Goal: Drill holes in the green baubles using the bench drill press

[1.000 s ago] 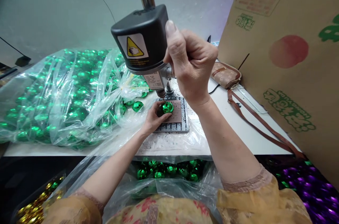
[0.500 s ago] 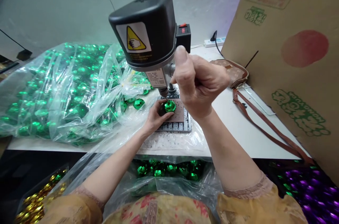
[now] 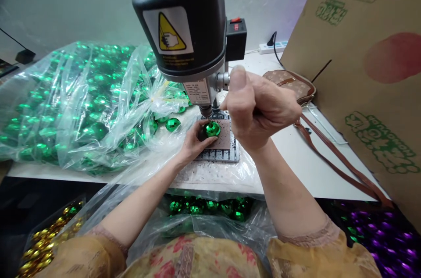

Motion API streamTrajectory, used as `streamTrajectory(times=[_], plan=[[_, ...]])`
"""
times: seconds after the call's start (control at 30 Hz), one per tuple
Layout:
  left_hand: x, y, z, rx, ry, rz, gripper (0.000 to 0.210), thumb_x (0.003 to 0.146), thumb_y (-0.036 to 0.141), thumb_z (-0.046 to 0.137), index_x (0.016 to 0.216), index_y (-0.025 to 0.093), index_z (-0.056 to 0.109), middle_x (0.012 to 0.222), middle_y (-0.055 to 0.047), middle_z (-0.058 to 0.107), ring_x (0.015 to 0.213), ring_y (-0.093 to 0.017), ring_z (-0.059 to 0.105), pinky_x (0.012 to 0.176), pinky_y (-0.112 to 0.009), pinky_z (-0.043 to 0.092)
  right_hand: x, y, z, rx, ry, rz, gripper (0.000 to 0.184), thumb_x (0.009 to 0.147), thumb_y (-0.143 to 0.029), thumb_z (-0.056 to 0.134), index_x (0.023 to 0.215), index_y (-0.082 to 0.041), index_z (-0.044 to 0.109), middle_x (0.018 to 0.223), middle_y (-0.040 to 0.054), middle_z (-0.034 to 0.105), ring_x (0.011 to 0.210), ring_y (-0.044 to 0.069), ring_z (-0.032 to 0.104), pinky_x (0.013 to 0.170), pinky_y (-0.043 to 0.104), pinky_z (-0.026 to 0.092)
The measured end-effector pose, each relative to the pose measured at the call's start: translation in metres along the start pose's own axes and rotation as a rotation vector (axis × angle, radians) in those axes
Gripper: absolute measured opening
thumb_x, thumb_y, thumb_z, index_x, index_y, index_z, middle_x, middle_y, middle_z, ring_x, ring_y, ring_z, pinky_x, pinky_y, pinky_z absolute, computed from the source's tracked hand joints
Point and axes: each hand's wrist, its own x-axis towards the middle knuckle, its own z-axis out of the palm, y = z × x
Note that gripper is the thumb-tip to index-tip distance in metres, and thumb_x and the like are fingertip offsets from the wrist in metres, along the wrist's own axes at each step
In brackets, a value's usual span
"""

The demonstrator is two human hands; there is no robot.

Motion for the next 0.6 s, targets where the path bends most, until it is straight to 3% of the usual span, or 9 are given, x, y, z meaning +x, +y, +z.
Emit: streamTrajectory(times=[0.13,0.33,0.6], plan=[[0.0,-0.001,0.0,0.006,0.001,0.014,0.047,0.08,0.035,0.08,0.121,0.021,0.061,0.113,-0.008,0.07,0.104,-0.025,0.066,0.091,-0.037,0.053,-0.004,0.003,-0.003,-0.011,-0.03,-0.011,0.041,0.091,-0.021,0.055,0.049,-0.02,0.05,0.044,-0.005,0.037,0.041,0.006,0.041,0.048,0.028,0.037],[-0.001,-0.004,0.001,0.018,0.004,0.019,0.049,0.081,0.035,0.08,0.123,0.021,0.059,0.113,-0.007,0.071,0.103,-0.024,0.068,0.09,-0.035,0.054,-0.009,0.014,-0.005,0.018,-0.03,-0.165,0.048,0.089,-0.024,0.057,0.045,-0.017,0.04,0.04,-0.0058,0.037,0.037,0.003,0.037,0.043,0.024,0.028],[0.0,-0.004,0.001,0.065,0.026,0.041,0.048,0.08,0.037,0.081,0.12,0.021,0.061,0.112,-0.007,0.071,0.101,-0.024,0.068,0.087,-0.035,0.055,-0.012,0.024,-0.008,0.075,-0.045,-0.302,0.044,0.088,-0.014,0.055,0.048,-0.015,0.039,0.044,-0.0074,0.045,0.04,0.003,0.044,0.044,0.023,0.035]])
